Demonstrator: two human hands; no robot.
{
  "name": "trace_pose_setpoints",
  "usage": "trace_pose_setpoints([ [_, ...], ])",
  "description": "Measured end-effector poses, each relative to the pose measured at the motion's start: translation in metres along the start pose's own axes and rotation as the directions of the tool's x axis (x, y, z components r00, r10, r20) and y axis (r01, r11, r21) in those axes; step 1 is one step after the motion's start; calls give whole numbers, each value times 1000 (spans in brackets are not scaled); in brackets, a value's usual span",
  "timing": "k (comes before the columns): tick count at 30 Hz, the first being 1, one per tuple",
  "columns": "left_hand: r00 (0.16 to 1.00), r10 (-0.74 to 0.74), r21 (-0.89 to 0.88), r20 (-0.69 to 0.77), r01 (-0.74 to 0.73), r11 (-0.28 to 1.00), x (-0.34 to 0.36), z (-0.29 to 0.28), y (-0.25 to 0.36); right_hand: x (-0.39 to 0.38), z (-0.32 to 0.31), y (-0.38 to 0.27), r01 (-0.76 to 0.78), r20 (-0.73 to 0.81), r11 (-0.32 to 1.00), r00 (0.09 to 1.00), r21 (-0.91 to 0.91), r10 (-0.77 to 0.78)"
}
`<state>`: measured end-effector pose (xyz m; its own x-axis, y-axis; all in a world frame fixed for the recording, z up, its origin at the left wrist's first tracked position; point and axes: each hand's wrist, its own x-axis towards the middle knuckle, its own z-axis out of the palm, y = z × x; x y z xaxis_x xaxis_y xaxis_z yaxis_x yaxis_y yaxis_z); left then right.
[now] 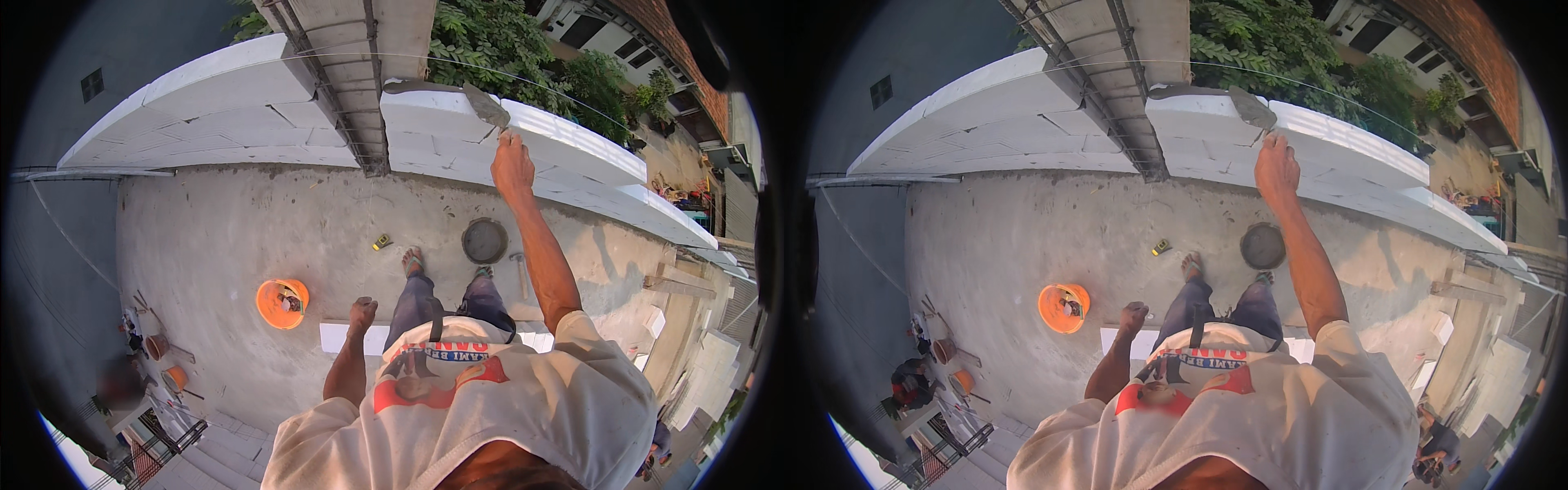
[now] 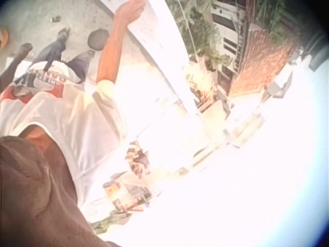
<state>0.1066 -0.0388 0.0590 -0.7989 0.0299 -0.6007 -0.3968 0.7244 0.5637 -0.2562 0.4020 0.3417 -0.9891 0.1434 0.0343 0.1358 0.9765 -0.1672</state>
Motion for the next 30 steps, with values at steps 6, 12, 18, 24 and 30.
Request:
trace_pose_setpoints([
  [6,986,-133,-265,101,155,952,10,-23,95,-20,114,-40,-56,-209,922,967,383,146],
  [12,969,-164,-203,185,201,958,4,-30,123,-87,157,-96,106,23,847,990,521,-138],
  [18,861,-238,155,450,187,970,12,24,145,-219,207,-10,-330,397,557,918,762,-1],
  [24,798,-502,489,332,309,815,-2,148,174,-320,358,170,-557,594,755,753,347,282],
  [30,853,-515,595,87,370,714,11,208,162,-278,482,270,-813,746,581,415,46,522],
])
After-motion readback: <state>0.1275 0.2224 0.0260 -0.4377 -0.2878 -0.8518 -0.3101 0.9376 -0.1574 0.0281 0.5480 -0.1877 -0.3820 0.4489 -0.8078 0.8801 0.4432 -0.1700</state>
